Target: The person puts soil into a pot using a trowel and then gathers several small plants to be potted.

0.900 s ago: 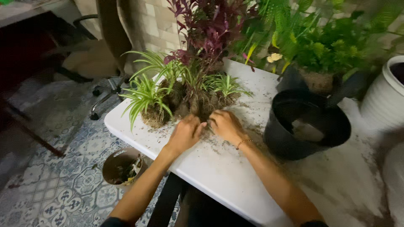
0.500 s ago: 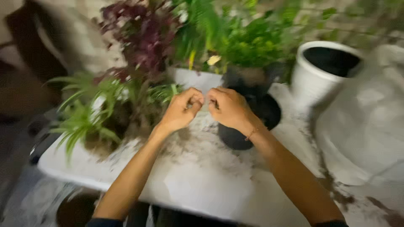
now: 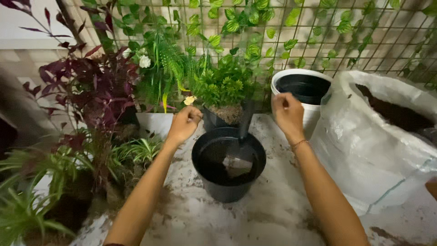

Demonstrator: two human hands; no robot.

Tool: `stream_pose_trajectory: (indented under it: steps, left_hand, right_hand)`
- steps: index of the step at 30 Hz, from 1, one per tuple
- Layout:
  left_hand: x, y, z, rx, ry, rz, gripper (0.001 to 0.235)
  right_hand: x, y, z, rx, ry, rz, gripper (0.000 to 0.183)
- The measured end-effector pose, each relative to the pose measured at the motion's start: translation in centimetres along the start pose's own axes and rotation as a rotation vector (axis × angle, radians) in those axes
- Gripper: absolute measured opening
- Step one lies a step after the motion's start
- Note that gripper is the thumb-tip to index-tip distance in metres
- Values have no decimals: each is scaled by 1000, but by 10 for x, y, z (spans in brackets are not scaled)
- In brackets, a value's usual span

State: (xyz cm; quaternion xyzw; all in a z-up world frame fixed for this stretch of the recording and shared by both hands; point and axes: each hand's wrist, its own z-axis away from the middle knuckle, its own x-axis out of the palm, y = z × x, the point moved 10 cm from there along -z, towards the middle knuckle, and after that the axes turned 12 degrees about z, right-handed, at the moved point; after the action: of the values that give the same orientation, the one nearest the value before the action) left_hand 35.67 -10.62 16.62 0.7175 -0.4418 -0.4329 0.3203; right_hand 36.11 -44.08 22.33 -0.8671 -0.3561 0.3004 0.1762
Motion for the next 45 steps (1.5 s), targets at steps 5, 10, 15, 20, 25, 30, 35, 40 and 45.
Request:
stream_pose_trajectory:
  steps: [5,10,15,20,25,30,35,40,45]
  left_hand:
    - [14,-54,-20,-336,-95,106,50]
    - [42,-30,-4,-383,-273,324,88]
    - [65,-45,-23,-293,-302,308,100]
    - [67,-71,-26,-306,-280,191,120]
    - [77,-57,-42,64,-202,303,96]
    - [47,-43,-29,-178,-146,128,110]
    - [-3,-113,-18,-272,-71,11,116]
    - [-42,-145,-4,-338,4,-33,109]
    - [-73,-159,4,-478,18,-282,96]
  right_hand:
    - [132,115,16,198,-549,-179,59]
    - [140,36,51,225,-842,-432,106]
    - [164,43,50,203,-855,-312,107]
    - [191,45,53,187,-904,-195,109]
    - [207,50,52,121,-927,-109,112]
    - [246,40,53,23,-997,-6,118]
    - [294,21,66,-87,-1085,31,123]
    - [347,6,78,-198,-1108,-244,80]
    - [354,-30,82,-132,-1354,-78,107]
